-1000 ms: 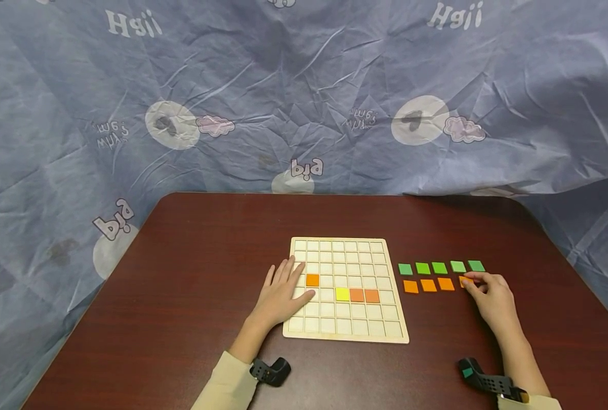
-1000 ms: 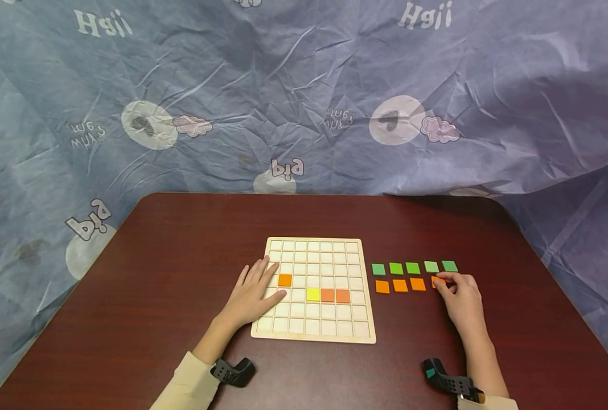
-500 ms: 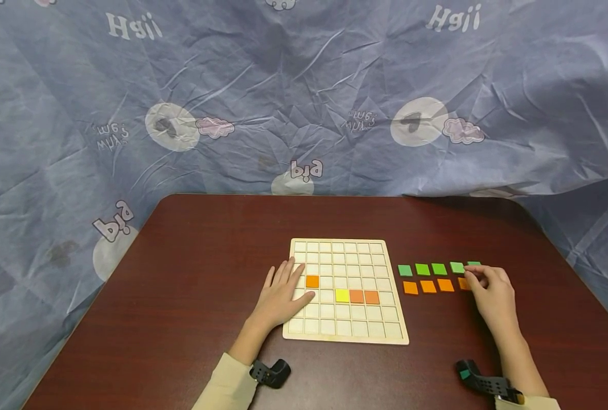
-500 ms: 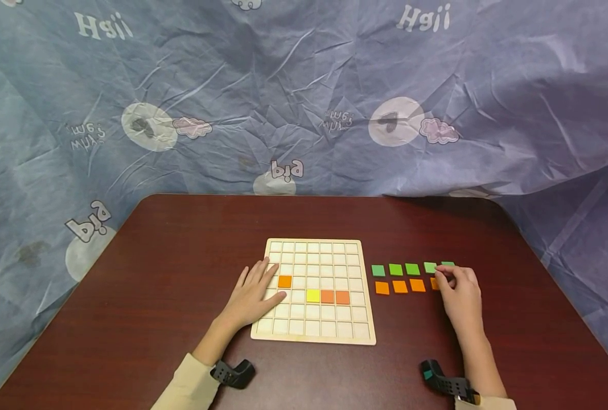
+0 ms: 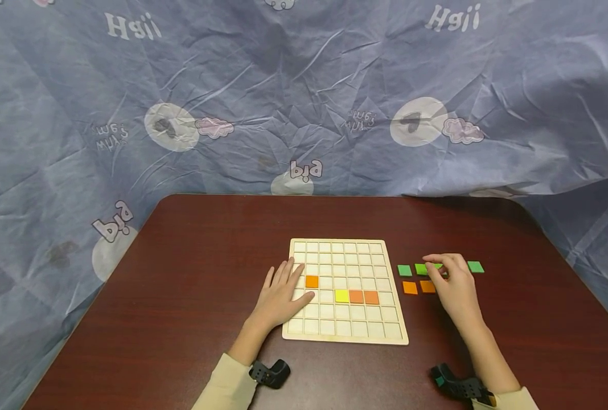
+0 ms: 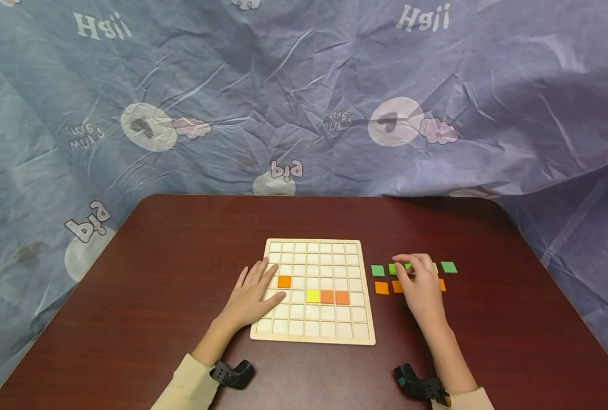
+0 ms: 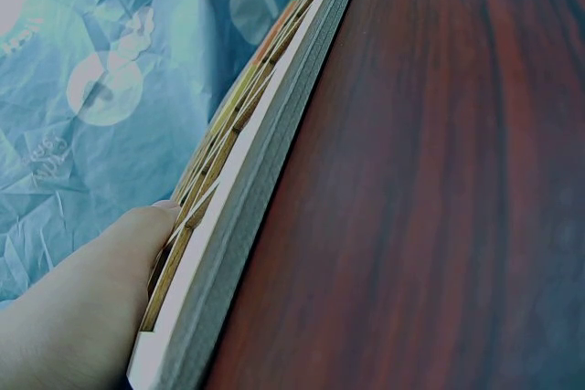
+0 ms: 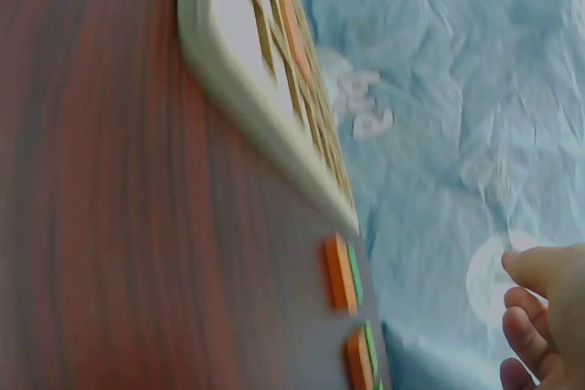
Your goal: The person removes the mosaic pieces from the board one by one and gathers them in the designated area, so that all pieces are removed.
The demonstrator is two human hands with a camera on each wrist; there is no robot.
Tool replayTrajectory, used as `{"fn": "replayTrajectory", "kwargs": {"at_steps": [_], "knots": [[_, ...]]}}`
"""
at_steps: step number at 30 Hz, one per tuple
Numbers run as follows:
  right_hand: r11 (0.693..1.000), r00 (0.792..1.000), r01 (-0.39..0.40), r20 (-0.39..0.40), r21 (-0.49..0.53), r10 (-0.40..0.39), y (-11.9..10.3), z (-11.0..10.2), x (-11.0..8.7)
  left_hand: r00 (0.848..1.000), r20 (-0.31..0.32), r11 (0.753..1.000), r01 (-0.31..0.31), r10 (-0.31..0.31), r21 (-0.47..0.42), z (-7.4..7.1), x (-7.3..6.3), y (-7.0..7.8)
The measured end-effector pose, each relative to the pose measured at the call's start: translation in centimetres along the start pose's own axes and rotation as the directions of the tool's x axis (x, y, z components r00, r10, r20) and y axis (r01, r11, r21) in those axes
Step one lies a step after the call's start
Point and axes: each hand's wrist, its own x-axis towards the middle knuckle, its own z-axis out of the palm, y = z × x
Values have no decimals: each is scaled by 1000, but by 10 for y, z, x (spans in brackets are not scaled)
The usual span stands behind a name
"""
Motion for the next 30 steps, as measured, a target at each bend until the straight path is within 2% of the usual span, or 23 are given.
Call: {"fn": "replayTrajectory", "kwargs": {"at_steps": [6, 16, 25, 30], "knots": [[998, 996, 47, 74, 47, -50, -31, 25, 3, 1000, 1, 1000, 1, -1, 10, 1, 0, -1], [987, 973, 43, 217, 154, -76, -78, 66, 2, 1000, -6, 1000, -2, 2, 17, 2, 1, -1], [977, 940, 58, 320, 206, -123, -105, 108, -7, 1000, -5, 1000, 6, -6, 26, 2, 1, -1], [980, 928, 76, 346, 186, -138, -117, 125, -12, 1000, -10, 999, 5, -5, 39, 1, 1, 0]]}}
